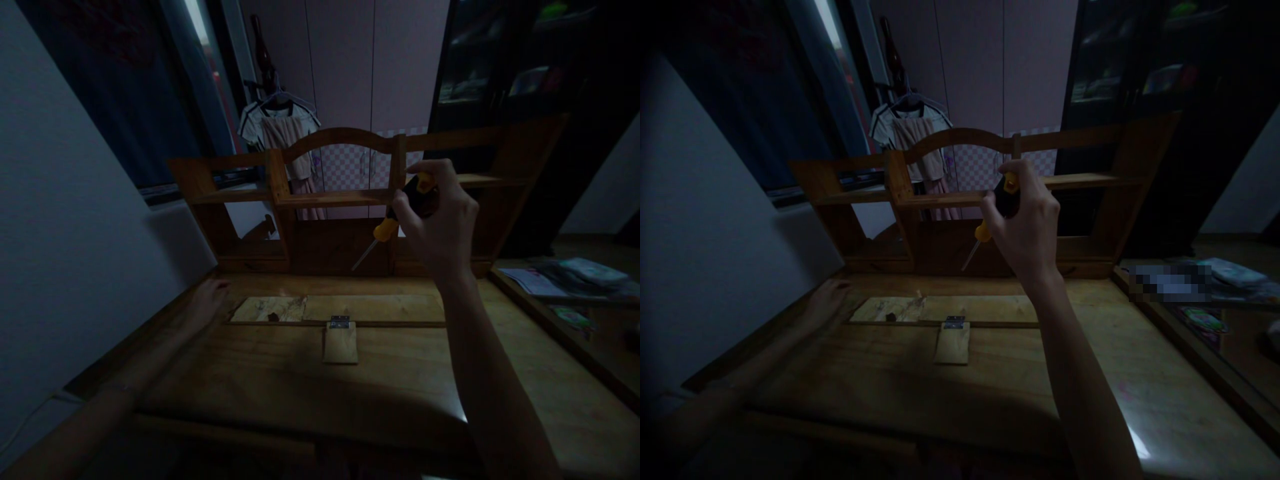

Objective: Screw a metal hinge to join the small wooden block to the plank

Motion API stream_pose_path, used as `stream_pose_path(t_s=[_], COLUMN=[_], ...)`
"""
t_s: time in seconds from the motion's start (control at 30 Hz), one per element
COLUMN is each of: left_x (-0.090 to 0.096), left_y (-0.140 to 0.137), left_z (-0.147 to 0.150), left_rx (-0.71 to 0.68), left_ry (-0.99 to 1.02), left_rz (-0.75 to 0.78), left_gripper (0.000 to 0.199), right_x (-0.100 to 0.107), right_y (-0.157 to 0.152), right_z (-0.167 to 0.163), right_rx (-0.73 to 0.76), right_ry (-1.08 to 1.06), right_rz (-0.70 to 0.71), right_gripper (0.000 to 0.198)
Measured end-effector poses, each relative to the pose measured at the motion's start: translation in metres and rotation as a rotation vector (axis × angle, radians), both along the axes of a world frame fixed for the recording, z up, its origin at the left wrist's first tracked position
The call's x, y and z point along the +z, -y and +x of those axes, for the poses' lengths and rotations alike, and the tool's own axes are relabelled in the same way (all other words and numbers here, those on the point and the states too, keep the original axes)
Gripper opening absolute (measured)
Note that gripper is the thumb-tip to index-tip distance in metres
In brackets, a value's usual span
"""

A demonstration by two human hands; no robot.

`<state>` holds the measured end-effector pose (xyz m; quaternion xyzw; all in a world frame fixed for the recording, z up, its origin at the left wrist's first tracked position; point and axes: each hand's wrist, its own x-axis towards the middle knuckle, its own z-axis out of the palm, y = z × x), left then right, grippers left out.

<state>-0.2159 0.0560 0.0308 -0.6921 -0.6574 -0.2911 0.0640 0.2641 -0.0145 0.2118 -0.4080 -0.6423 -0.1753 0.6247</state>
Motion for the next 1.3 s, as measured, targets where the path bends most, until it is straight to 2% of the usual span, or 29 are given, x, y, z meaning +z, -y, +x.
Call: stream_pose_path(t_s=[0.1,0.2,0.27,0.37,0.43,0.63,0.9,1.3], left_x=[0.002,0.002,0.0,-0.01,-0.019,-0.036,-0.031,-0.03], left_y=[-0.012,-0.008,0.0,0.008,0.008,-0.002,0.002,0.004], left_z=[0.064,0.143,0.188,0.226,0.23,0.213,0.214,0.213], left_rx=[-0.115,-0.563,-0.823,-0.979,-1.004,-0.993,-1.043,-1.044], left_ry=[0.065,0.209,0.213,0.23,0.23,0.216,0.266,0.301], left_rz=[0.037,-0.059,-0.218,-0.281,-0.283,-0.301,-0.3,-0.31], left_gripper=[0.03,0.03,0.031,0.035,0.038,0.039,0.026,0.026], right_x=[-0.002,-0.006,-0.008,-0.012,-0.015,-0.022,-0.031,-0.03], right_y=[-0.001,-0.002,-0.002,-0.002,-0.002,-0.003,-0.006,-0.003], right_z=[-0.005,-0.011,-0.014,-0.019,-0.023,-0.037,-0.052,-0.056], right_rx=[0.031,0.064,0.093,0.139,0.166,0.234,0.286,0.288], right_ry=[0.065,0.196,0.284,0.362,0.388,0.449,0.502,0.486], right_rz=[-0.046,-0.163,-0.269,-0.396,-0.441,-0.493,-0.52,-0.481], right_gripper=[0.025,0.021,0.016,0.013,0.012,0.011,0.014,0.014])
